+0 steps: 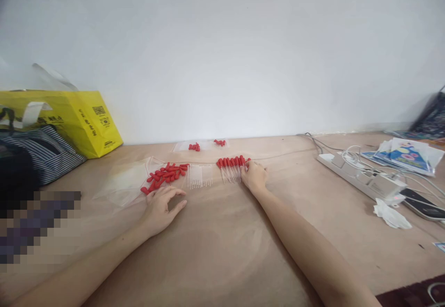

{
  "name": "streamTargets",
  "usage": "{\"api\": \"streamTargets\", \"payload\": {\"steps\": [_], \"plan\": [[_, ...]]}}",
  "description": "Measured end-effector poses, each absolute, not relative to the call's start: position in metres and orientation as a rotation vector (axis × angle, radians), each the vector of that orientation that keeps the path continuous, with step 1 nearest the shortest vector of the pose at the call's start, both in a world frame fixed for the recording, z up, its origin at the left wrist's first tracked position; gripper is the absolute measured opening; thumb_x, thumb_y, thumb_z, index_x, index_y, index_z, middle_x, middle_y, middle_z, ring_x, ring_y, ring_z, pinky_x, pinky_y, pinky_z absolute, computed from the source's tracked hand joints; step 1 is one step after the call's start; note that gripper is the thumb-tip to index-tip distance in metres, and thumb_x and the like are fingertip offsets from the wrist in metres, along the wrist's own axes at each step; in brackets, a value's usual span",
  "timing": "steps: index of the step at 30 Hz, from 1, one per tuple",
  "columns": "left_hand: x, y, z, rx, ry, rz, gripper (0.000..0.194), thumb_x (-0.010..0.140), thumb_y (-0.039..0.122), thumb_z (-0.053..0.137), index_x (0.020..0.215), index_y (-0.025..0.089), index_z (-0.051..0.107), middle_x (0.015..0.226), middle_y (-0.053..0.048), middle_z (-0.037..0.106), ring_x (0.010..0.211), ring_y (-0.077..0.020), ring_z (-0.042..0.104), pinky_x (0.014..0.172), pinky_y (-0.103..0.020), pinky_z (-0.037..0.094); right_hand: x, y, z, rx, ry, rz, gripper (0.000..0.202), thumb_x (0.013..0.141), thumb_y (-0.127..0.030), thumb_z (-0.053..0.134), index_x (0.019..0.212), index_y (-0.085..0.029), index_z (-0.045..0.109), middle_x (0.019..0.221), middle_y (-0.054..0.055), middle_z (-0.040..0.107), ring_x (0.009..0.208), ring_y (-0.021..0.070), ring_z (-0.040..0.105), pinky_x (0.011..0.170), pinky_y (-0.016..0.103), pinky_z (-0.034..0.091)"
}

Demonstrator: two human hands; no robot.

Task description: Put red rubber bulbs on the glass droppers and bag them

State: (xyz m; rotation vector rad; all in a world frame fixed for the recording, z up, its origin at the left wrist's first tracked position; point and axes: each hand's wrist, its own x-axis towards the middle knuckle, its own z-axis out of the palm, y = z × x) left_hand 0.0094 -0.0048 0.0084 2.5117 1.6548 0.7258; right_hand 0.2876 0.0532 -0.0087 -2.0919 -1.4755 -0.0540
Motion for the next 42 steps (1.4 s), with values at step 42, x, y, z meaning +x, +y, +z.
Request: {"api": "streamTargets", "payload": {"steps": [42], "plan": [[0.005,0.001,0.008,2.725,1.576,0.885,0.012,0.082,0.025,0.042,0.086,0.020,0.052,0.086,-0.003,0.064,0.086,-0.0200,0.054,0.089,-0.042,0.022,0.229,0.017,0.009,-1.399,-2.079,0.058,0.014,0.085,-0.021,0.036,0.084,-0.015,0.049,0.081,0.007,0.060,0.073,0.0163,0.054,0.067,0.028,0.033]]}}
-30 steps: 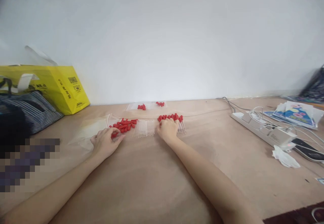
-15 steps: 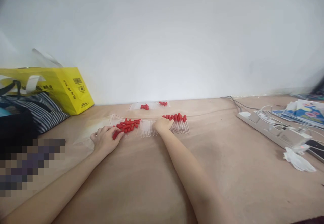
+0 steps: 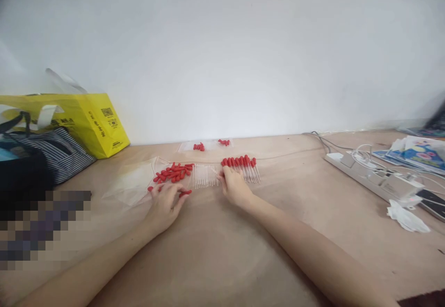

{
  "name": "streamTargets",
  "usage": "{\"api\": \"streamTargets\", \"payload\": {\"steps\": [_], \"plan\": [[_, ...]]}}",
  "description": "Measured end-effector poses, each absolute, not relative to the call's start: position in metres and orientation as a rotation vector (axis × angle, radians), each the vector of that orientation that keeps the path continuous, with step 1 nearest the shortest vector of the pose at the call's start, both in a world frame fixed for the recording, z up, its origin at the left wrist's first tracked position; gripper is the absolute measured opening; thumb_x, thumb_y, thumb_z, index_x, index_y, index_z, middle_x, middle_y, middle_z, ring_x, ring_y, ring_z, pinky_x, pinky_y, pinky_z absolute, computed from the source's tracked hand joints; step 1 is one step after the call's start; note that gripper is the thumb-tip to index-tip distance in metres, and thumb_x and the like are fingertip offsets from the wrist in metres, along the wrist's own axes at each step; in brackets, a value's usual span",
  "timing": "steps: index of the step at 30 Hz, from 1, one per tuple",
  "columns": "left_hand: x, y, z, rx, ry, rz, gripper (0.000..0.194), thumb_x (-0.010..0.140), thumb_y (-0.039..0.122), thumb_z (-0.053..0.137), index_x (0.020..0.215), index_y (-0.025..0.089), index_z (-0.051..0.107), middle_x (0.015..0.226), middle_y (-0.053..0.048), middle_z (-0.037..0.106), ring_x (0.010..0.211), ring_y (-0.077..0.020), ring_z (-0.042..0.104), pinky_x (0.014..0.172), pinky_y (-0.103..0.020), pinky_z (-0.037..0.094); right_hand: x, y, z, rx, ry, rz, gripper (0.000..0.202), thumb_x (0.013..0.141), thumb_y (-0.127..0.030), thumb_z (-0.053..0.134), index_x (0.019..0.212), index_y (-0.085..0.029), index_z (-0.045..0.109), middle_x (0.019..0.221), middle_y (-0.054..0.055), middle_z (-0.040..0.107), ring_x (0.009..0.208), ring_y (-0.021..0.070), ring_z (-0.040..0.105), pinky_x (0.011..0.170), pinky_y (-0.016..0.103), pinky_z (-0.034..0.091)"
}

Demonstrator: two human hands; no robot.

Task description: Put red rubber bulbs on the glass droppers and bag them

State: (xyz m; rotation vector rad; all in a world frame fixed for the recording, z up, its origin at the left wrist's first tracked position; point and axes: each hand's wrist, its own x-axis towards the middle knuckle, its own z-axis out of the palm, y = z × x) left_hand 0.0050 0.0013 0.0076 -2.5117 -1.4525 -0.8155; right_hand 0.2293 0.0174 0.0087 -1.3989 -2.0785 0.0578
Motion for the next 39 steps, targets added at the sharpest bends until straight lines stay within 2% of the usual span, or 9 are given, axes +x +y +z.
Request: {"api": "streamTargets", "payload": {"steps": [4,8,15,22,27,33,39], "plan": [[0.023,-0.010,0.004,-2.710,-1.340,-0.803,0.018,0.082,0.025,0.045,0.098,0.023,0.054,0.087,-0.002,0.065,0.085,-0.0191,0.055,0.088,-0.042,0.023,0.250,-0.015,-0.009,-1.154,-2.154,0.094,0.012,0.085,-0.017,0.037,0.087,-0.017,0.049,0.082,0.004,0.060,0.074,0.0151,0.053,0.071,0.029,0.033],[0.026,-0.013,0.006,-2.745,-1.307,-0.794,0.017,0.084,0.026,0.043,0.089,0.025,0.059,0.084,0.000,0.065,0.084,-0.0184,0.055,0.087,-0.042,0.023,0.247,-0.025,-0.011,-1.103,-2.159,0.165,0.014,0.085,-0.017,0.039,0.089,-0.018,0.052,0.081,0.004,0.061,0.076,0.0149,0.054,0.072,0.029,0.034],[0.024,-0.014,0.008,-2.745,-1.294,-0.804,0.018,0.084,0.027,0.042,0.091,0.026,0.059,0.085,0.000,0.065,0.084,-0.0184,0.055,0.087,-0.042,0.022,0.226,-0.023,-0.014,-1.059,-2.212,0.202,0.013,0.085,-0.017,0.040,0.088,-0.017,0.052,0.081,0.002,0.062,0.072,0.0129,0.053,0.075,0.030,0.031],[0.027,-0.014,0.008,-2.730,-1.279,-0.906,0.017,0.085,0.025,0.042,0.085,0.024,0.059,0.080,0.001,0.064,0.079,-0.0165,0.055,0.084,-0.039,0.023,0.221,-0.026,-0.011,-1.002,-2.226,0.173,0.015,0.085,-0.016,0.040,0.089,-0.017,0.054,0.076,0.001,0.061,0.068,0.0112,0.052,0.070,0.027,0.029],[0.026,-0.016,0.008,-2.745,-1.258,-0.929,0.017,0.084,0.026,0.042,0.080,0.022,0.059,0.074,0.000,0.062,0.075,-0.0159,0.054,0.085,-0.039,0.023,0.224,-0.024,-0.009,-0.926,-2.252,0.094,0.018,0.084,-0.015,0.039,0.088,-0.017,0.056,0.075,0.002,0.060,0.067,0.0113,0.050,0.068,0.027,0.027],[0.027,-0.020,0.008,-2.795,-1.122,-0.922,0.017,0.084,0.024,0.044,0.077,0.021,0.059,0.071,0.002,0.062,0.073,-0.0142,0.053,0.089,-0.041,0.017,0.227,-0.023,-0.009,-0.820,-2.280,-0.173,0.024,0.077,-0.005,0.037,0.081,-0.017,0.058,0.071,0.001,0.059,0.060,0.0106,0.044,0.066,0.030,0.021],[0.031,-0.022,0.008,-2.782,-1.053,-0.985,0.017,0.084,0.023,0.044,0.075,0.021,0.058,0.069,0.002,0.062,0.071,-0.0137,0.053,0.089,-0.040,0.018,0.222,-0.026,-0.009,-0.833,-2.239,-0.171,0.021,0.082,-0.013,0.037,0.078,-0.015,0.057,0.068,0.002,0.057,0.057,0.0106,0.040,0.062,0.028,0.020]]}}
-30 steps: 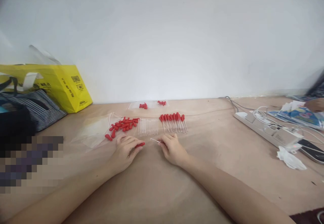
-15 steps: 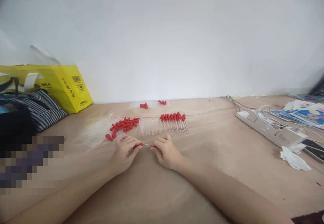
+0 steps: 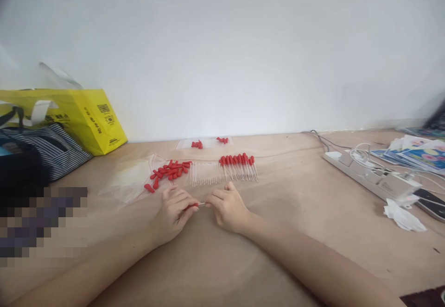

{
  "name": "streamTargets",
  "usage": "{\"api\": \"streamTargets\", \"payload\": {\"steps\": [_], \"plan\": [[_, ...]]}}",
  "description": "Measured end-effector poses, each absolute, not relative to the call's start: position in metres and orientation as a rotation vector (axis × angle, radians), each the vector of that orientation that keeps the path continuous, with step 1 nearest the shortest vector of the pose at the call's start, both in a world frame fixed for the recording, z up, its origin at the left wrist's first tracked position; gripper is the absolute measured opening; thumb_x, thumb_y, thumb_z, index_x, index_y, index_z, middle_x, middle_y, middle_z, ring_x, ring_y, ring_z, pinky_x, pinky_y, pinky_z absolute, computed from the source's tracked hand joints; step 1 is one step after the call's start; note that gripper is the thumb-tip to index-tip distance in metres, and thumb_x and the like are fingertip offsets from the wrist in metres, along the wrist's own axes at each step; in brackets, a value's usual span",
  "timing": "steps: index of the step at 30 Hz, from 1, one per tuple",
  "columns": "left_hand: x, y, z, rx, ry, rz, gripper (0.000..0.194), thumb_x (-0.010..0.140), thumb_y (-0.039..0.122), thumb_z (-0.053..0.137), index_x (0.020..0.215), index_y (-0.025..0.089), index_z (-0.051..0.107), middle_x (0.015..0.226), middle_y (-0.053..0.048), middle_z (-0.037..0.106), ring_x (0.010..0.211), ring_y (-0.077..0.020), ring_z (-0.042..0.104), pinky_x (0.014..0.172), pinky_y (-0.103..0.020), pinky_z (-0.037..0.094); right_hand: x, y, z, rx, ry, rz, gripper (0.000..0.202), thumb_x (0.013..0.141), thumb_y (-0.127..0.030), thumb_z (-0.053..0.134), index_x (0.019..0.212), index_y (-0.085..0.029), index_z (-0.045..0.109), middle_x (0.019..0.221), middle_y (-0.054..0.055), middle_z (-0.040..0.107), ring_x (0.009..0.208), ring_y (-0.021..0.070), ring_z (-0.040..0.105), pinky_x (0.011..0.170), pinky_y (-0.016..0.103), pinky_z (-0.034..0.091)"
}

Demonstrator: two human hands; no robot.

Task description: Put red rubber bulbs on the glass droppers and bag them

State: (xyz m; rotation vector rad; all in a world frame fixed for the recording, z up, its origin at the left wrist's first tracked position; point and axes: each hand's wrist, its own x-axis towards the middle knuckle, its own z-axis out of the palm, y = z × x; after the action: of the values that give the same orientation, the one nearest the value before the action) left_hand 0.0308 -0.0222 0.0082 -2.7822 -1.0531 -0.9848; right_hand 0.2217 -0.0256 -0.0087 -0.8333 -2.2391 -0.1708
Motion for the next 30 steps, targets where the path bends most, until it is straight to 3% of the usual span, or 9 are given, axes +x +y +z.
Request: {"api": "streamTargets", "payload": {"steps": [12,19,24,30], "plan": [[0.031,-0.021,0.007,-2.742,-1.126,-1.015,0.017,0.082,0.025,0.047,0.069,0.019,0.056,0.064,0.003,0.061,0.068,-0.0137,0.054,0.088,-0.040,0.019,0.212,-0.024,-0.008,-0.863,-2.237,-0.042,0.021,0.083,-0.014,0.037,0.081,-0.015,0.058,0.069,0.002,0.060,0.060,0.0111,0.046,0.064,0.028,0.023],[0.028,-0.019,0.012,-2.739,-1.142,-1.033,0.014,0.082,0.031,0.050,0.090,0.024,0.060,0.077,0.002,0.066,0.076,-0.0153,0.056,0.091,-0.041,0.017,0.218,-0.019,-0.003,-0.916,-2.250,0.110,0.021,0.087,-0.020,0.036,0.088,-0.016,0.058,0.078,0.004,0.063,0.070,0.0125,0.053,0.068,0.027,0.028],[0.023,-0.016,0.013,-2.680,-1.109,-1.101,0.012,0.082,0.025,0.050,0.084,0.026,0.062,0.074,0.004,0.066,0.072,-0.0127,0.057,0.093,-0.040,0.016,0.220,-0.019,-0.002,-0.929,-2.192,0.206,0.019,0.087,-0.025,0.040,0.088,-0.018,0.058,0.080,0.003,0.064,0.073,0.0125,0.055,0.070,0.026,0.032],[0.019,-0.013,0.007,-2.745,-1.212,-1.058,0.014,0.080,0.028,0.048,0.079,0.023,0.061,0.068,0.003,0.063,0.066,-0.0137,0.055,0.088,-0.041,0.021,0.228,-0.017,-0.009,-0.875,-2.310,0.067,0.021,0.085,-0.015,0.037,0.089,-0.015,0.057,0.075,0.004,0.063,0.067,0.0127,0.052,0.067,0.027,0.031]]}}
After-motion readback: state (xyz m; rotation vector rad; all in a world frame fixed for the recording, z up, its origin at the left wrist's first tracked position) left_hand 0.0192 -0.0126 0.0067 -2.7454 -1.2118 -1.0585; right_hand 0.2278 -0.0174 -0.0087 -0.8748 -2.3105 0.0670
